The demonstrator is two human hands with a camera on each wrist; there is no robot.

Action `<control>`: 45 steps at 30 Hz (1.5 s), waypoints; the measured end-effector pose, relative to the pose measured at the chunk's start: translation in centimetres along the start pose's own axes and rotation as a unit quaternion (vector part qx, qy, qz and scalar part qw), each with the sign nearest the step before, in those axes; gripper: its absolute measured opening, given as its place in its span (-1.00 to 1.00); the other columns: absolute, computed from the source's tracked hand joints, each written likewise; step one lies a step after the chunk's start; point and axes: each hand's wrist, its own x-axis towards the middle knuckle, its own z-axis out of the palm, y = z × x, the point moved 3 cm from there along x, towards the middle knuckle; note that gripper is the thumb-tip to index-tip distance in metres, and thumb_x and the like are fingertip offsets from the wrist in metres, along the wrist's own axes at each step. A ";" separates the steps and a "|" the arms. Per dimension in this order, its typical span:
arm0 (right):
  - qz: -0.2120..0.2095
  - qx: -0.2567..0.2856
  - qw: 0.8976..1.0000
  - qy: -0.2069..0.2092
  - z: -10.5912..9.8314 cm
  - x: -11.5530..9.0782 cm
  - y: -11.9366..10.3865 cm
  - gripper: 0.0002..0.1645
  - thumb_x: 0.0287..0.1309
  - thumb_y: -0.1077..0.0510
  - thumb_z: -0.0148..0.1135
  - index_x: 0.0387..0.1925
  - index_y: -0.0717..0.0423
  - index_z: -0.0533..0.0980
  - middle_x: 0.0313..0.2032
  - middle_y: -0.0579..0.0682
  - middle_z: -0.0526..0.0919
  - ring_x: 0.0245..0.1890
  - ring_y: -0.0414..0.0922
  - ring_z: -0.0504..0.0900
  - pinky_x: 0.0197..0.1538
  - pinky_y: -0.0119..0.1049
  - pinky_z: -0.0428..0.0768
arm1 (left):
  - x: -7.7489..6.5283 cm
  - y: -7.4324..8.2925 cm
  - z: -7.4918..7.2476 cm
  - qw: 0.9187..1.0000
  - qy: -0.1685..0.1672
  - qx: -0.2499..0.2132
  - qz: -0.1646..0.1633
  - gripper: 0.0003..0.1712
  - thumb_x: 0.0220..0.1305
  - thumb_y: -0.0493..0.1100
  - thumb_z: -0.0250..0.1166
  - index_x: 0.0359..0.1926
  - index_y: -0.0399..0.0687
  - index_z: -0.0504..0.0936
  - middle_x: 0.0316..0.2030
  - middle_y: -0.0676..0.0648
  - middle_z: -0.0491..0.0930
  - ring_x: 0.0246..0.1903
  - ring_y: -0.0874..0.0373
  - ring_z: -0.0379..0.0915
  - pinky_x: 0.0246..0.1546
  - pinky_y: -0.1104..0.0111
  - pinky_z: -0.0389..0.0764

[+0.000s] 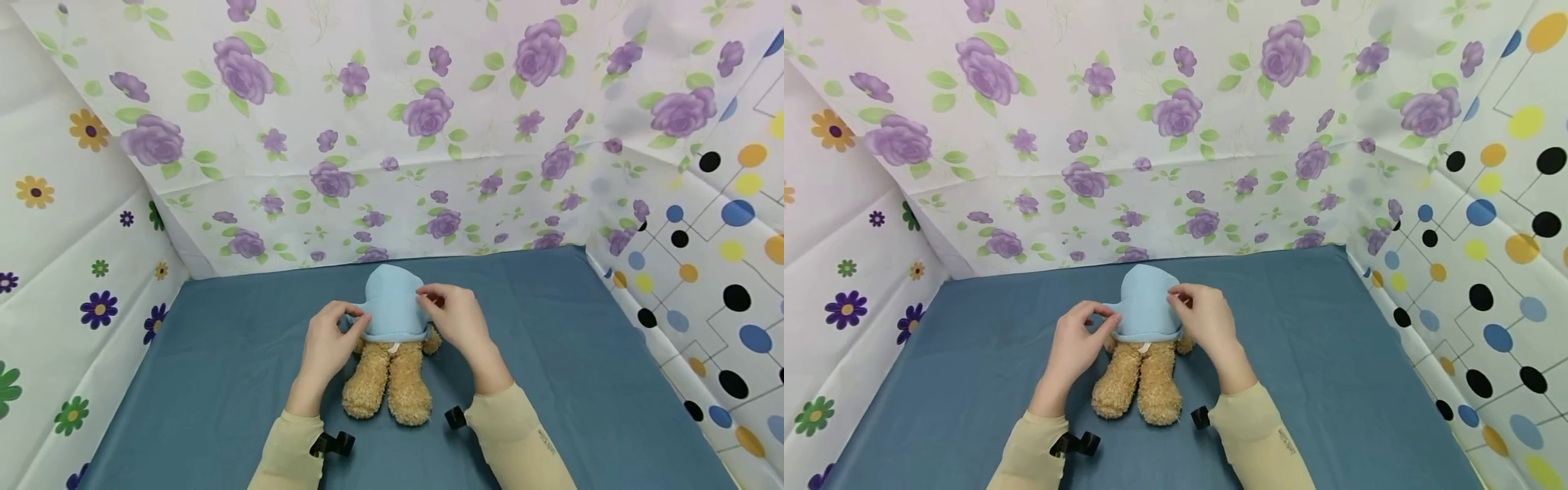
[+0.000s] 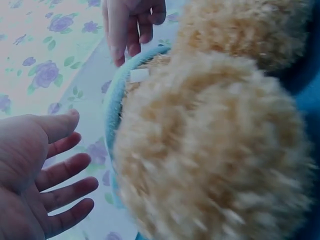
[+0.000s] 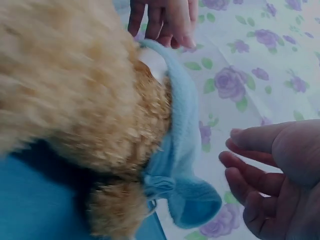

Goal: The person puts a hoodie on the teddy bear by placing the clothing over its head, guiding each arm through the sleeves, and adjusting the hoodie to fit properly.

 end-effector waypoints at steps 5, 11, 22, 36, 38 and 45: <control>0.002 -0.042 0.997 -0.060 0.3 3.1 -0.6 -0.62 0.56 -0.03 0.30 0.27 -0.05 0.68 -0.02 -0.03 0.76 -0.10 -0.07 0.73 -0.12 -0.07 0.70 | 2.4 0.8 0.6 1.000 -0.026 -0.009 -0.014 -0.67 0.47 -0.08 0.46 0.13 -0.15 0.78 0.01 -0.18 0.69 -0.07 -0.14 0.64 -0.13 0.02 0.64; 0.027 -0.094 0.992 -0.086 2.0 4.7 -0.7 -0.66 0.48 -0.01 0.39 0.19 -0.04 0.68 -0.03 0.01 0.70 -0.09 -0.03 0.72 -0.14 -0.09 0.71 | 4.8 0.3 2.4 0.992 -0.101 0.018 -0.070 -0.34 0.43 -0.01 0.50 0.43 -0.16 0.58 0.32 -0.26 0.50 0.27 -0.23 0.50 0.12 -0.06 0.62; -0.013 -0.201 0.976 -0.081 3.3 5.4 -1.6 -0.80 0.55 0.05 0.30 -0.07 0.08 0.72 -0.13 0.05 0.61 -0.24 -0.04 0.65 -0.18 -0.15 0.67 | 5.9 0.9 4.0 0.991 -0.065 0.098 -0.071 -0.53 0.41 -0.04 0.52 0.24 -0.11 0.74 0.18 -0.17 0.61 0.11 -0.14 0.61 0.06 0.01 0.66; -0.110 -0.038 0.985 -0.131 4.1 4.4 0.8 -0.76 0.75 0.14 -0.13 -0.15 0.11 0.39 -0.23 0.06 0.40 -0.25 -0.01 0.37 -0.02 -0.05 0.34 | 5.0 1.2 4.9 0.980 -0.046 0.189 -0.035 -0.69 0.33 -0.08 0.57 -0.07 -0.16 0.71 -0.08 -0.16 0.60 -0.11 -0.12 0.62 -0.12 0.03 0.67; -0.116 -0.012 0.985 -0.130 4.0 4.3 1.0 -0.76 0.74 0.15 -0.14 -0.17 0.09 0.38 -0.29 0.04 0.40 -0.35 -0.05 0.36 -0.12 -0.10 0.37 | 4.9 1.4 5.0 0.979 -0.044 0.199 -0.029 -0.74 0.32 -0.09 0.58 -0.19 -0.12 0.69 -0.15 -0.12 0.58 -0.16 -0.09 0.59 -0.17 0.06 0.66; -0.092 0.018 0.985 -0.143 3.6 4.3 1.5 -0.82 0.72 0.14 -0.08 -0.11 0.10 0.41 -0.44 0.01 0.42 -0.58 -0.14 0.31 -0.46 -0.27 0.33 | 4.0 1.4 5.0 0.984 -0.052 0.172 0.005 -0.69 0.31 -0.14 0.58 -0.44 0.03 0.59 -0.32 -0.01 0.51 -0.27 -0.01 0.47 -0.27 0.14 0.57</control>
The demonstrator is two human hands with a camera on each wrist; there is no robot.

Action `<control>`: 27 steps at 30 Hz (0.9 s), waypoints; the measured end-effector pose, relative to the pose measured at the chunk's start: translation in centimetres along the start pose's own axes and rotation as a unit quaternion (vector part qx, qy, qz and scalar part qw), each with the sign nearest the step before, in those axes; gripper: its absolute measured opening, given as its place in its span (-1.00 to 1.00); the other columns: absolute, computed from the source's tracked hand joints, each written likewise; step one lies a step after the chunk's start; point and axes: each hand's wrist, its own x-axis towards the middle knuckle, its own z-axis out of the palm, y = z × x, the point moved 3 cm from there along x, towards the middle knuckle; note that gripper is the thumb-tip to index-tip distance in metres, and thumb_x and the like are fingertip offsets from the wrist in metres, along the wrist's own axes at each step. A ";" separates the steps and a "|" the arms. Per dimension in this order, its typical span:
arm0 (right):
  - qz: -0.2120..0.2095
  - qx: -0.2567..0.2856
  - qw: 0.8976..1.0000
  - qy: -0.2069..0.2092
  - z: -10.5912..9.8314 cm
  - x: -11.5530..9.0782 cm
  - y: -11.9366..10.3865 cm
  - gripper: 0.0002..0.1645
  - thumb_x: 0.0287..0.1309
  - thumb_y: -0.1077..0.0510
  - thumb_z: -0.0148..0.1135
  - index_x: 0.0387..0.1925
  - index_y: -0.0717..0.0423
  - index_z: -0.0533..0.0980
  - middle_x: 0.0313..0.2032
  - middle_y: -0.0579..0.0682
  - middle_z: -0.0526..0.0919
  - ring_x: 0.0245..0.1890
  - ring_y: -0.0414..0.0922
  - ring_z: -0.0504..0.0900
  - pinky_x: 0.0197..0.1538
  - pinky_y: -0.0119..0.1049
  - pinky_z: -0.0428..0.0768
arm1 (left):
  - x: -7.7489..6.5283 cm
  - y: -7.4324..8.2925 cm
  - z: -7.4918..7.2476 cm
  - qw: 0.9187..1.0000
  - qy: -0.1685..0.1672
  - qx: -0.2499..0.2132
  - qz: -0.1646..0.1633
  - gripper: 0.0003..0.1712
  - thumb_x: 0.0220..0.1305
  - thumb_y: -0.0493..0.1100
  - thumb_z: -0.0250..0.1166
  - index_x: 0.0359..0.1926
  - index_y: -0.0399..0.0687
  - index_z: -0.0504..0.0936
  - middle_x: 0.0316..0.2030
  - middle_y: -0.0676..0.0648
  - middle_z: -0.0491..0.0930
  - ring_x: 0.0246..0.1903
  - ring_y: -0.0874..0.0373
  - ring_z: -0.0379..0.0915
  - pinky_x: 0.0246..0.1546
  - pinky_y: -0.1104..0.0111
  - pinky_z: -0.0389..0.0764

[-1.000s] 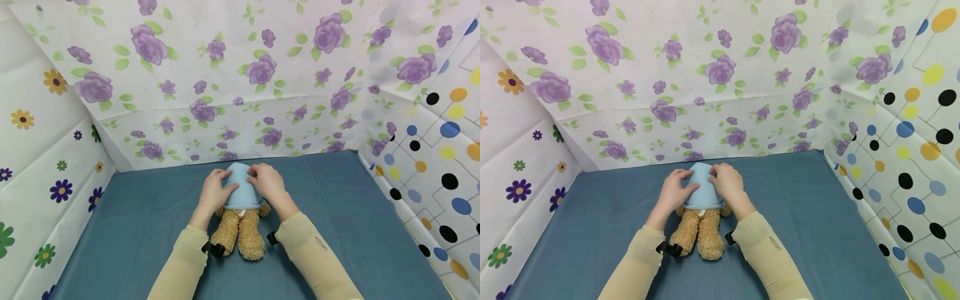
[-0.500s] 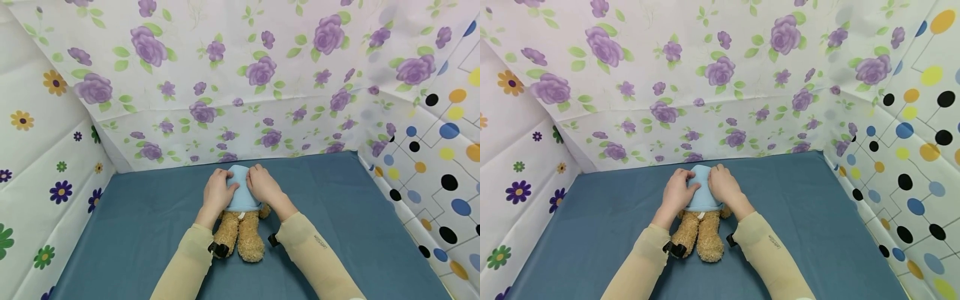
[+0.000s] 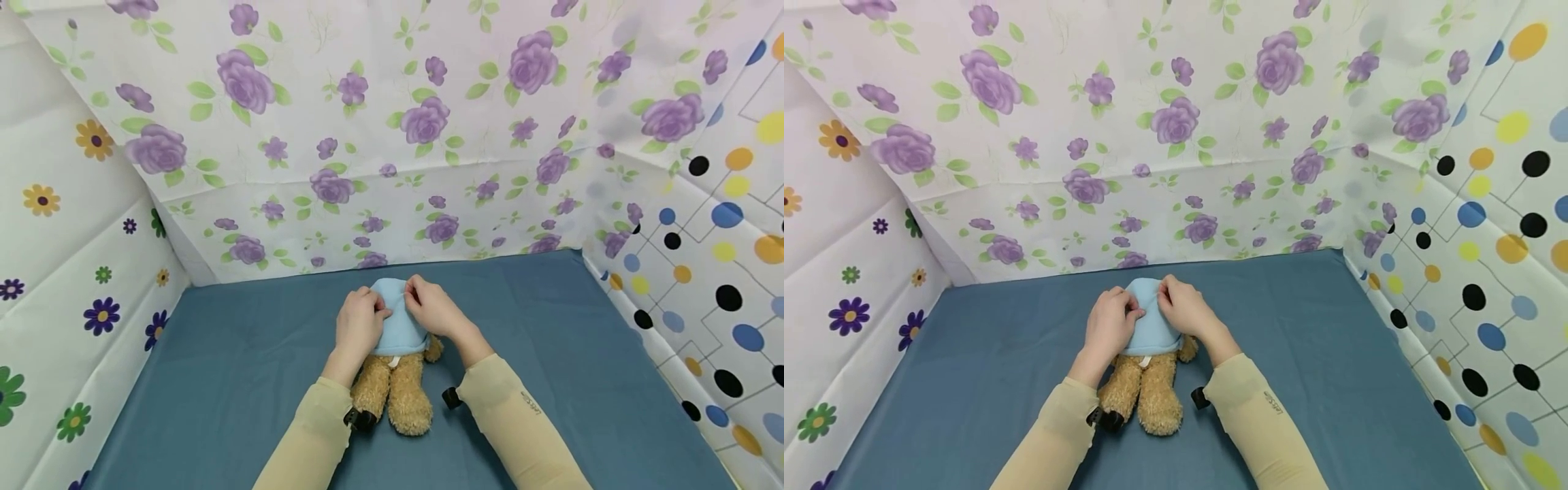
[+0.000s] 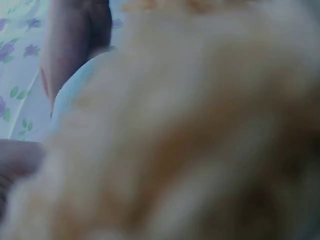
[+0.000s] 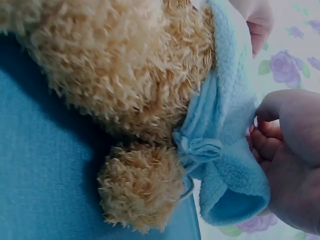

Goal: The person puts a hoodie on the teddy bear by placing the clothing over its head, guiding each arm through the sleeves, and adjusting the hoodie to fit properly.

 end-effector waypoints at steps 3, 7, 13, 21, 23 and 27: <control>0.012 -0.010 1.000 -0.022 0.2 0.1 0.1 -0.82 0.73 0.12 -0.08 -0.09 0.08 0.41 -0.42 0.00 0.43 -0.56 -0.15 0.32 -0.44 -0.27 0.32 | -0.5 -0.4 -0.1 0.999 -0.016 -0.042 0.020 -0.72 0.35 -0.16 0.55 -0.43 0.04 0.60 -0.31 0.01 0.54 -0.23 -0.02 0.47 -0.20 0.13 0.55; 0.018 -0.020 0.999 -0.034 0.2 0.2 -0.1 -0.82 0.72 0.12 -0.06 -0.07 0.08 0.44 -0.38 0.00 0.45 -0.50 -0.12 0.37 -0.34 -0.20 0.35 | -0.7 -0.9 -0.3 0.994 -0.045 -0.097 0.031 -0.74 0.40 -0.19 0.50 -0.41 0.03 0.61 -0.28 0.01 0.55 -0.16 -0.06 0.46 -0.11 0.09 0.49; 0.008 0.012 0.998 -0.059 0.0 -0.2 -0.8 -0.67 0.52 0.04 0.30 0.15 0.11 0.50 -0.06 0.01 0.55 -0.12 -0.06 0.53 -0.04 -0.07 0.54 | -0.9 -1.3 -0.6 0.993 -0.051 -0.108 0.004 -0.76 0.43 -0.20 0.47 -0.38 0.02 0.60 -0.22 -0.02 0.57 -0.12 -0.08 0.44 -0.09 0.06 0.48; 0.066 -0.056 0.996 0.031 0.8 -0.5 -0.9 -0.67 0.33 -0.05 0.54 -0.06 -0.12 0.54 -0.19 -0.15 0.58 -0.16 -0.08 0.53 0.02 0.09 0.33 | -0.9 -0.5 -1.3 0.996 -0.054 -0.077 0.008 -0.75 0.46 -0.20 0.43 -0.37 -0.02 0.56 -0.30 -0.03 0.51 -0.18 -0.09 0.44 -0.14 0.07 0.47; 0.079 -0.087 0.992 0.055 1.1 -0.7 -1.0 -0.68 0.31 -0.09 0.55 -0.13 -0.16 0.53 -0.27 -0.19 0.55 -0.24 -0.09 0.49 -0.02 0.12 0.26 | -1.1 -0.3 -1.2 0.996 -0.056 -0.069 0.012 -0.75 0.47 -0.21 0.42 -0.37 -0.02 0.55 -0.32 -0.02 0.49 -0.22 -0.07 0.42 -0.17 0.09 0.45; 0.084 -0.125 0.985 0.088 1.6 -1.0 -1.2 -0.69 0.27 -0.12 0.56 -0.18 -0.20 0.54 -0.34 -0.24 0.53 -0.30 -0.13 0.48 -0.04 0.09 0.34 | -1.2 -0.2 -1.1 0.996 -0.059 -0.062 0.008 -0.73 0.47 -0.21 0.43 -0.38 -0.02 0.54 -0.35 -0.01 0.46 -0.27 -0.04 0.39 -0.20 0.11 0.43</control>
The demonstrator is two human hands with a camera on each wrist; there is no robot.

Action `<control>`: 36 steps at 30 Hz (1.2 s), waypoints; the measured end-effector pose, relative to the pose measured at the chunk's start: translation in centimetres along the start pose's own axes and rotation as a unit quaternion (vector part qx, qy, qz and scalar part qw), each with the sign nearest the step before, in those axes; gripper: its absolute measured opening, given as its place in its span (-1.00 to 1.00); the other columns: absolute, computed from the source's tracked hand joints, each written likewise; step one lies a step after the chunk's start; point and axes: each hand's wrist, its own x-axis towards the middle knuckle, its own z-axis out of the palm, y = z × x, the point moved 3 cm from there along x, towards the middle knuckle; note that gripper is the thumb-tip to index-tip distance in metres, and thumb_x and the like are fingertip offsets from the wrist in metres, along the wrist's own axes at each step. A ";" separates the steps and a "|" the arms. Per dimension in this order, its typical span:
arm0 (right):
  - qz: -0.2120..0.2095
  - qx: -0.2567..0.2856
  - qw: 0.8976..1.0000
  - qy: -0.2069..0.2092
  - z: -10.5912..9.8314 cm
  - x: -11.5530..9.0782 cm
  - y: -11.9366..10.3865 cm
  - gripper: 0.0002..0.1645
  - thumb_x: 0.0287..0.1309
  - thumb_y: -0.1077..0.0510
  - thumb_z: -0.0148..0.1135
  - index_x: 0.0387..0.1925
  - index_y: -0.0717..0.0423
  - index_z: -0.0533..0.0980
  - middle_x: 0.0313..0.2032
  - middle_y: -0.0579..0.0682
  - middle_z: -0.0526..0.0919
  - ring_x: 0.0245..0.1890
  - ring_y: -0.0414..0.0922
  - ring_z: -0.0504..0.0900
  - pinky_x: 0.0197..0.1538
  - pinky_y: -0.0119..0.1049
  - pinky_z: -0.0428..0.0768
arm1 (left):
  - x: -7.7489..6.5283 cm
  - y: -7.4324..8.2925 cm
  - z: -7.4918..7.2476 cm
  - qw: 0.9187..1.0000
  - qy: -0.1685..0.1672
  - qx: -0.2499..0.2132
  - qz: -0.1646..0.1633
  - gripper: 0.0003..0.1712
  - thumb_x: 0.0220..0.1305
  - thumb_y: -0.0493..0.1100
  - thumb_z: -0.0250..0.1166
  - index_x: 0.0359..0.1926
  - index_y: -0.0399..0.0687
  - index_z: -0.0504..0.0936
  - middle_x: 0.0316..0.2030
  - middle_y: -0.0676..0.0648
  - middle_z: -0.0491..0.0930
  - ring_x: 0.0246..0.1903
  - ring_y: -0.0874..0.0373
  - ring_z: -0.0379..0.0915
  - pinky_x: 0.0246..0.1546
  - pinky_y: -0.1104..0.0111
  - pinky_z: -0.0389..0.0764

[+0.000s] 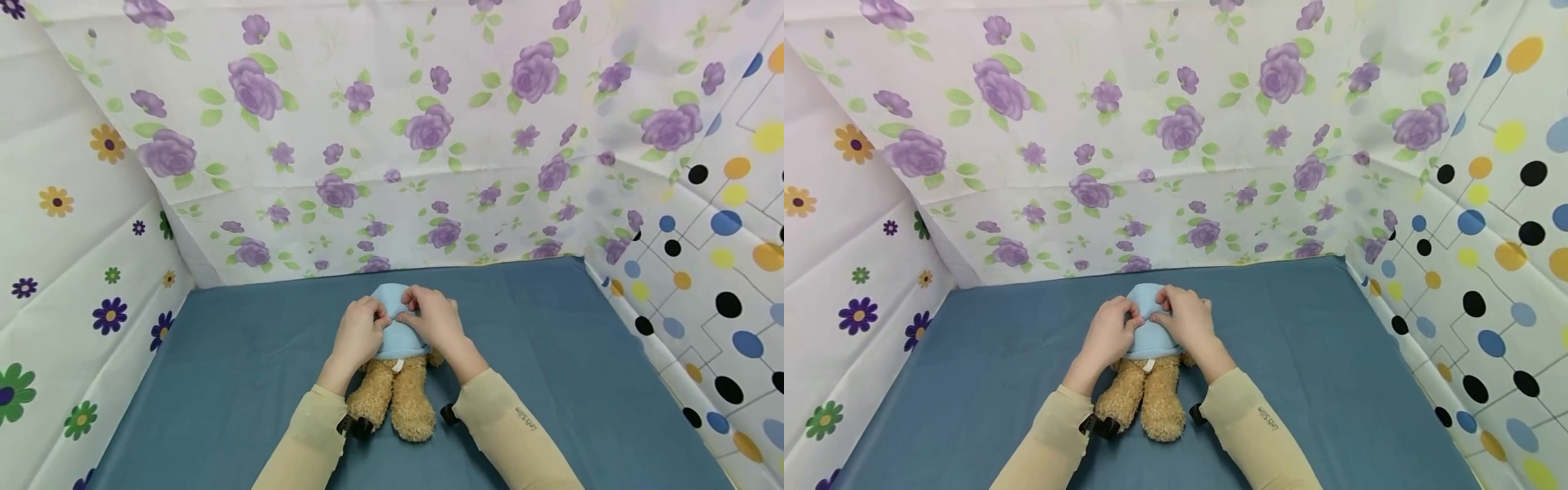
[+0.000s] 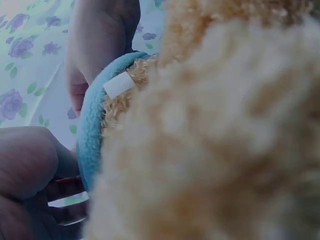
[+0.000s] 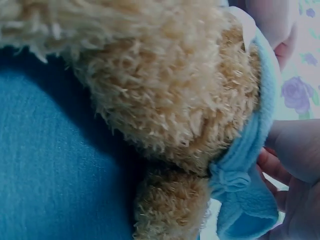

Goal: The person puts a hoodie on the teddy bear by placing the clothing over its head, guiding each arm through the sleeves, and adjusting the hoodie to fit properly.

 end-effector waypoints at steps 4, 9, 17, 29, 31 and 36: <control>-0.015 -0.033 0.999 0.030 0.1 0.1 -0.1 -0.72 0.25 -0.13 0.56 -0.25 -0.21 0.58 -0.41 -0.28 0.53 -0.35 -0.17 0.49 -0.05 0.08 0.43 | 0.2 0.5 0.1 1.000 -0.001 0.021 -0.002 -0.71 0.46 -0.22 0.44 -0.40 -0.01 0.53 -0.36 0.00 0.44 -0.30 0.00 0.37 -0.25 0.14 0.42; -0.040 -0.040 0.998 0.039 0.3 -0.1 -0.2 -0.74 0.28 -0.07 0.55 -0.38 -0.20 0.58 -0.50 -0.28 0.51 -0.38 -0.18 0.48 -0.11 0.05 0.45 | -0.4 0.7 0.4 0.998 0.009 0.049 0.022 -0.67 0.42 -0.23 0.47 -0.43 0.01 0.50 -0.38 0.02 0.42 -0.30 0.00 0.38 -0.24 0.16 0.43; -0.060 0.061 0.996 -0.012 0.5 -0.4 0.2 -0.75 0.36 0.14 0.50 -0.37 -0.10 0.55 -0.41 -0.16 0.51 -0.39 -0.17 0.48 -0.27 -0.19 0.51 | -1.0 -0.2 -0.2 0.996 -0.073 -0.038 0.039 -0.72 0.46 -0.25 0.42 -0.42 0.02 0.56 -0.34 0.05 0.47 -0.06 -0.10 0.40 -0.10 0.07 0.41; -0.061 0.130 0.989 -0.020 0.1 0.0 1.2 -0.83 0.43 0.06 0.43 -0.01 -0.10 0.68 -0.18 -0.13 0.57 -0.16 -0.15 0.60 -0.07 -0.11 0.61 | -0.6 -1.3 0.6 0.996 -0.040 -0.073 -0.039 -0.77 0.58 -0.19 0.30 -0.31 -0.01 0.51 -0.39 -0.03 0.46 0.04 -0.11 0.38 -0.11 0.06 0.40; -0.076 0.123 0.989 -0.025 0.2 0.0 1.0 -0.92 0.47 0.04 0.37 -0.10 -0.09 0.67 -0.15 -0.11 0.55 -0.16 -0.14 0.58 -0.05 -0.13 0.60 | -0.7 -1.4 0.8 0.997 -0.021 -0.062 -0.042 -0.80 0.56 -0.18 0.32 -0.28 -0.01 0.52 -0.39 -0.02 0.47 -0.03 -0.09 0.41 -0.15 0.08 0.44; -0.109 0.137 0.984 -0.038 0.3 -0.1 0.6 -0.91 0.52 0.09 0.28 -0.20 -0.10 0.54 -0.13 -0.11 0.52 -0.10 -0.07 0.47 0.00 -0.06 0.44 | -0.9 -1.3 1.0 0.998 0.021 -0.031 -0.050 -0.78 0.53 -0.13 0.38 0.00 -0.07 0.51 -0.30 -0.01 0.51 -0.17 -0.03 0.46 -0.25 0.12 0.52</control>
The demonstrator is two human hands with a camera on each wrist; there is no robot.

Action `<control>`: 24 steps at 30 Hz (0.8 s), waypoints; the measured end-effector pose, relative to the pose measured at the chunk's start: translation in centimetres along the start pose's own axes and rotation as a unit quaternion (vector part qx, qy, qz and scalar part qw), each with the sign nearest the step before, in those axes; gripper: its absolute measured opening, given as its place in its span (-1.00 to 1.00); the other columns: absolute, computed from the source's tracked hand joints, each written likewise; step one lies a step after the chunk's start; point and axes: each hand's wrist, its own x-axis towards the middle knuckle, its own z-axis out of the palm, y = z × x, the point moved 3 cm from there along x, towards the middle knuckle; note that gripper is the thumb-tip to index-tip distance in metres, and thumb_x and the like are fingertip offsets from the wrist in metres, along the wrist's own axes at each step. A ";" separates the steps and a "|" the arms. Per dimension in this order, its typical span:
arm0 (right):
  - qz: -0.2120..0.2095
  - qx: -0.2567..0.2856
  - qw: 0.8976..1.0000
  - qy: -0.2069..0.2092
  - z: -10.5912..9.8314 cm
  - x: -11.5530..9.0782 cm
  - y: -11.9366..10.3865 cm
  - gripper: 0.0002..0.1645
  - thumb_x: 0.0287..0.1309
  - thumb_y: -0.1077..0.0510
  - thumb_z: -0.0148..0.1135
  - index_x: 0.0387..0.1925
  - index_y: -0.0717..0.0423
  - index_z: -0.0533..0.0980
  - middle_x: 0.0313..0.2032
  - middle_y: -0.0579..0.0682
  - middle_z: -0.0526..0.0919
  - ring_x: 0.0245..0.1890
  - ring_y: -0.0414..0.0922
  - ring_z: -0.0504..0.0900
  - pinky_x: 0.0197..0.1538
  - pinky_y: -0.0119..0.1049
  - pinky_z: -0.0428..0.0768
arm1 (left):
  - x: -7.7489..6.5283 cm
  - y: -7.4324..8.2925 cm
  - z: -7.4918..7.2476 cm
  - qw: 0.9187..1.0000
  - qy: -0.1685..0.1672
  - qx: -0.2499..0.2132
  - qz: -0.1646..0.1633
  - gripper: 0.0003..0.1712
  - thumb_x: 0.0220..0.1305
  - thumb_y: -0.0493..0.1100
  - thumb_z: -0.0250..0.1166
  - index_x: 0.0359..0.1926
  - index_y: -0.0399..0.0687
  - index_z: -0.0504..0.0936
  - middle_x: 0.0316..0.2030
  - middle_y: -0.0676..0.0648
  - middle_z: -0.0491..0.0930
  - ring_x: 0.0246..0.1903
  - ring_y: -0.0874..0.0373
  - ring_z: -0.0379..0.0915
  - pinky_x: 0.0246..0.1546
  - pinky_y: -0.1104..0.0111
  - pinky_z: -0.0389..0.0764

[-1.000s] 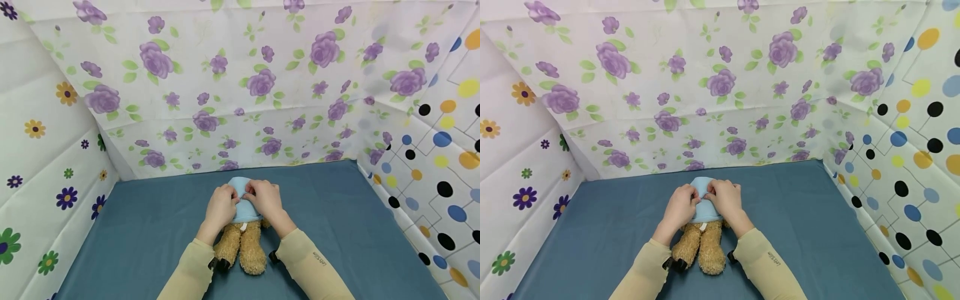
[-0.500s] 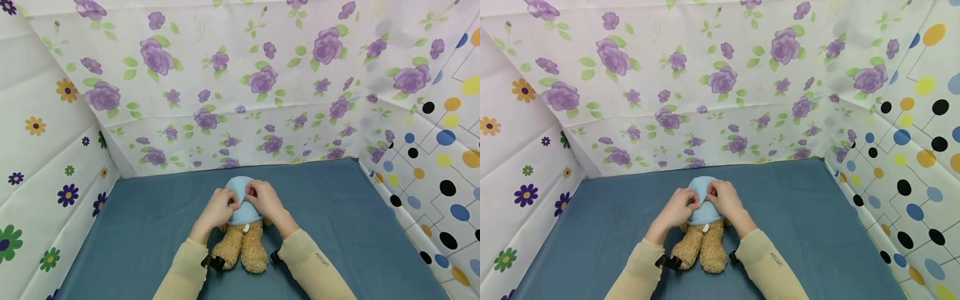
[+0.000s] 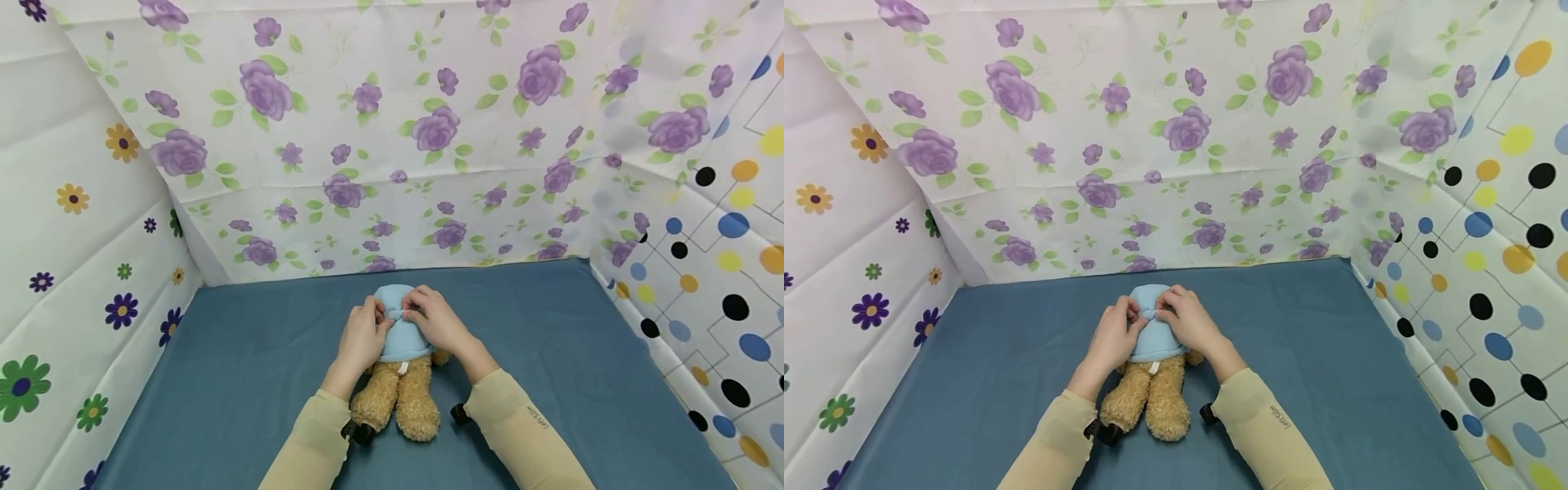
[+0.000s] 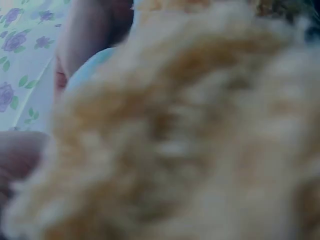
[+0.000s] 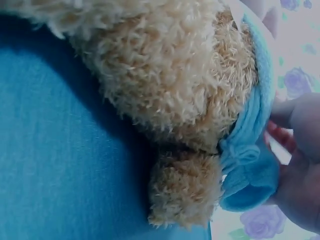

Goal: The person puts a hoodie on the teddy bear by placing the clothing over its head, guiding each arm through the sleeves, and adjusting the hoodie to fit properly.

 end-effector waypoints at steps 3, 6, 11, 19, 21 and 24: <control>-0.008 0.009 1.000 -0.017 0.0 -0.1 0.1 -0.88 0.57 0.08 0.18 -0.18 -0.09 0.44 -0.21 -0.10 0.49 -0.06 -0.01 0.42 0.00 0.01 0.35 | 0.2 0.0 0.2 1.000 0.021 0.010 -0.003 -0.56 0.51 -0.12 0.41 0.24 -0.11 0.46 -0.29 0.01 0.52 -0.21 0.00 0.48 -0.28 0.13 0.54; 0.003 0.006 0.999 -0.032 0.0 -0.1 0.1 -0.88 0.63 0.04 0.09 -0.15 -0.08 0.39 -0.28 -0.09 0.46 -0.05 0.01 0.41 0.02 0.07 0.28 | 0.2 -0.1 0.3 0.999 0.032 0.013 0.008 -0.50 0.48 -0.14 0.44 0.33 -0.06 0.50 -0.33 0.04 0.54 -0.24 0.01 0.48 -0.28 0.14 0.52; 0.014 -0.027 0.999 -0.038 0.0 -0.1 -0.1 -0.77 0.56 -0.04 0.26 0.10 -0.10 0.54 -0.27 -0.17 0.51 -0.10 -0.02 0.42 0.04 0.14 0.22 | 0.3 0.0 0.5 0.999 0.037 0.013 0.022 -0.72 0.47 -0.14 0.44 0.14 0.05 0.70 -0.40 0.06 0.57 -0.25 0.02 0.49 -0.29 0.15 0.51; 0.020 -0.032 0.999 -0.014 0.4 0.0 0.0 -0.81 0.39 -0.02 0.43 -0.02 -0.16 0.70 -0.33 -0.22 0.58 -0.25 -0.10 0.43 -0.07 -0.06 0.41 | 0.5 0.2 0.1 0.999 0.008 -0.024 0.029 -0.97 0.47 -0.19 0.43 -0.18 -0.03 0.74 -0.41 0.02 0.60 -0.28 0.04 0.45 -0.25 0.15 0.49; 0.015 -0.031 0.999 -0.019 0.5 -0.1 0.2 -0.87 0.40 -0.02 0.42 -0.08 -0.17 0.70 -0.32 -0.21 0.59 -0.25 -0.09 0.43 -0.06 -0.06 0.39 | 0.4 0.3 -0.1 0.998 -0.018 -0.046 0.031 -0.93 0.49 -0.21 0.40 -0.23 -0.05 0.71 -0.44 0.02 0.55 -0.32 0.03 0.42 -0.28 0.16 0.45; 0.007 -0.027 0.999 -0.040 0.5 -0.3 0.6 -0.91 0.46 -0.02 0.36 -0.11 -0.16 0.65 -0.27 -0.19 0.57 -0.19 -0.06 0.39 -0.05 -0.04 0.34 | 0.3 0.4 -0.3 0.995 -0.063 -0.067 0.024 -0.90 0.56 -0.20 0.32 -0.19 -0.08 0.68 -0.43 0.01 0.50 -0.22 0.00 0.38 -0.23 0.15 0.41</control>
